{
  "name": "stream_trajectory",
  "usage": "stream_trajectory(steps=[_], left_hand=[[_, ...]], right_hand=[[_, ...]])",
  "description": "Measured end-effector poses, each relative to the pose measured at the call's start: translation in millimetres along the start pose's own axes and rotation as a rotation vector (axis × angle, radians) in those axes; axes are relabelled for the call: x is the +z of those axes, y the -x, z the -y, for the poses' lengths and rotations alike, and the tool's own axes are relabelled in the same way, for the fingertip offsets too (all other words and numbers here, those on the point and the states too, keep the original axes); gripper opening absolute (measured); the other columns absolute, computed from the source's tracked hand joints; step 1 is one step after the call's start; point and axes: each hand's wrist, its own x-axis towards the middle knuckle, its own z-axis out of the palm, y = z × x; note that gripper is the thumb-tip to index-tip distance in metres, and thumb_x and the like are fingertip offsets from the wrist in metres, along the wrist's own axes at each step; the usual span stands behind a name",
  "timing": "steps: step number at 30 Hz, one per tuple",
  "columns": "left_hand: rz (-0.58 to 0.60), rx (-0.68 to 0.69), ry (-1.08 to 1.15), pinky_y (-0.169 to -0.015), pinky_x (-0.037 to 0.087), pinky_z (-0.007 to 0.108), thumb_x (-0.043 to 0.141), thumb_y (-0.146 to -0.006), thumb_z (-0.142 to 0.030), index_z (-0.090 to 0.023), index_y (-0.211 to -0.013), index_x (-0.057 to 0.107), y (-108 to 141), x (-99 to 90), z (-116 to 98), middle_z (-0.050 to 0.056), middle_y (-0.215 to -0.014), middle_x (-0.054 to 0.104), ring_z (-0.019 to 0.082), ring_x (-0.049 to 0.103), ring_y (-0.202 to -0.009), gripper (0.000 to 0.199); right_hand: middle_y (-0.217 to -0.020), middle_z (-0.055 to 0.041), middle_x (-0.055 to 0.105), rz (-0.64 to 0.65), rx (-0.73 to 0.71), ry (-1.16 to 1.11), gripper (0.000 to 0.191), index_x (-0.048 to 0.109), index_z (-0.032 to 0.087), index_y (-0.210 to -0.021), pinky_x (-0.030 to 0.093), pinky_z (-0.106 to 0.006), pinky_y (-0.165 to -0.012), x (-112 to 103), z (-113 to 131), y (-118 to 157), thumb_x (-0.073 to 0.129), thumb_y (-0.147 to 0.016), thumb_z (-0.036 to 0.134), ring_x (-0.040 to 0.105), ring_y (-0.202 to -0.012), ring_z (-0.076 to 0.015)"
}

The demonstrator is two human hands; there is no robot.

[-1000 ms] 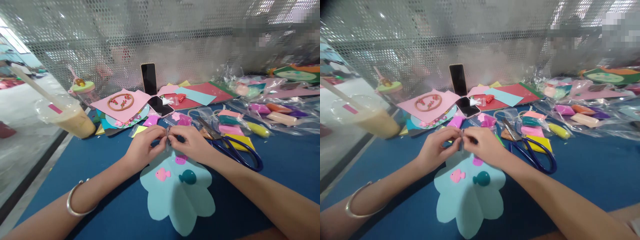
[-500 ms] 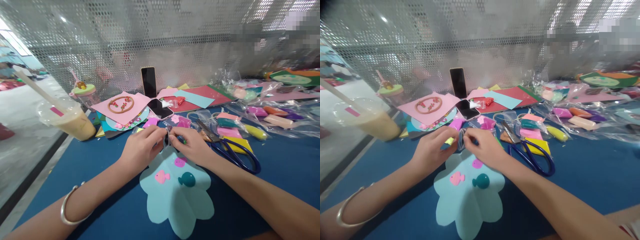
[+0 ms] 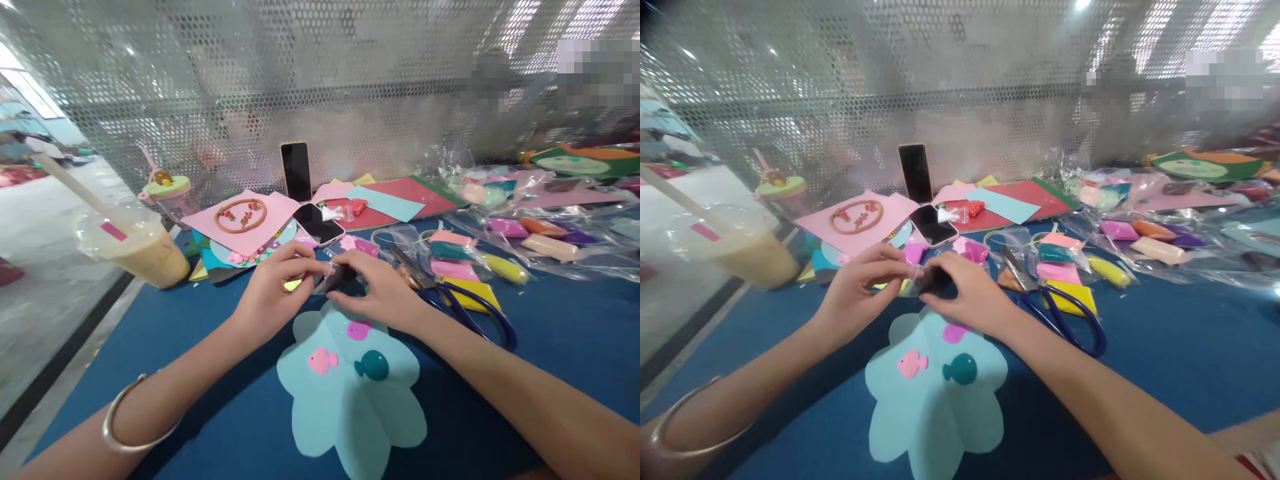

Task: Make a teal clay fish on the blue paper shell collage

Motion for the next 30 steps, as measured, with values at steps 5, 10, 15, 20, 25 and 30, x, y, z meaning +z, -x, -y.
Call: stream_trajectory(steps=[5,10,15,20,25,30], left_hand=[[-0.038,-0.024,-0.037,-0.065,0.05,0.02,0.059,-0.08,-0.009,-0.02,-0.085,0.073,-2,-6.5,3,0.001,-0.084,0.058,0.01,0.058,-0.074,0.018],[0.028,-0.046,-0.039,-0.073,0.051,0.025,0.068,-0.077,-0.018,-0.021,-0.077,0.073,-5,-13.2,4,0.001,-0.085,0.059,0.012,0.059,-0.075,0.006],[0.046,-0.063,-0.039,-0.065,0.05,0.024,0.067,-0.076,-0.019,-0.02,-0.075,0.073,-5,-12.6,5,0.002,-0.086,0.056,0.012,0.059,-0.073,0.006],[0.071,-0.042,-0.03,-0.064,0.052,0.023,0.066,-0.077,-0.02,-0.018,-0.075,0.071,-5,-10.3,5,0.002,-0.086,0.055,0.012,0.059,-0.074,0.006],[0.085,0.003,-0.06,-0.065,0.052,0.024,0.064,-0.078,-0.018,-0.017,-0.076,0.068,-6,-10.1,5,0.002,-0.087,0.055,0.012,0.059,-0.076,0.005],[0.046,0.021,-0.079,-0.064,0.052,0.023,0.063,-0.078,-0.016,-0.019,-0.078,0.069,-6,-11.1,5,0.002,-0.087,0.055,0.012,0.059,-0.076,0.006]], right_hand=[[-0.094,-0.0063,0.06,0.041,0.04,0.062,0.029,0.057,0.015,-0.103,0.046,-0.03,-0.071,1,0,1,0.061,-0.084,0.036,0.058,-0.084,-0.0185],[-0.1,-0.0064,0.061,0.046,0.002,0.058,0.03,0.058,0.015,-0.105,0.046,-0.03,-0.077,2,-3,2,0.063,-0.083,0.036,0.058,-0.09,-0.0182],[-0.097,-0.0057,0.061,0.051,-0.044,0.069,0.027,0.058,0.015,-0.103,0.046,-0.028,-0.077,1,-2,2,0.062,-0.084,0.034,0.058,-0.088,-0.0174],[-0.097,-0.0055,0.062,0.063,-0.066,0.063,0.025,0.057,0.016,-0.103,0.047,-0.028,-0.076,1,-2,3,0.061,-0.085,0.034,0.059,-0.089,-0.0178],[-0.097,-0.0049,0.062,0.072,-0.068,0.029,0.025,0.057,0.017,-0.104,0.047,-0.028,-0.076,2,-4,4,0.061,-0.085,0.034,0.059,-0.088,-0.0171],[-0.096,-0.0051,0.062,0.041,-0.053,0.046,0.025,0.058,0.017,-0.101,0.047,-0.028,-0.075,1,-4,2,0.062,-0.084,0.035,0.059,-0.087,-0.0172]])
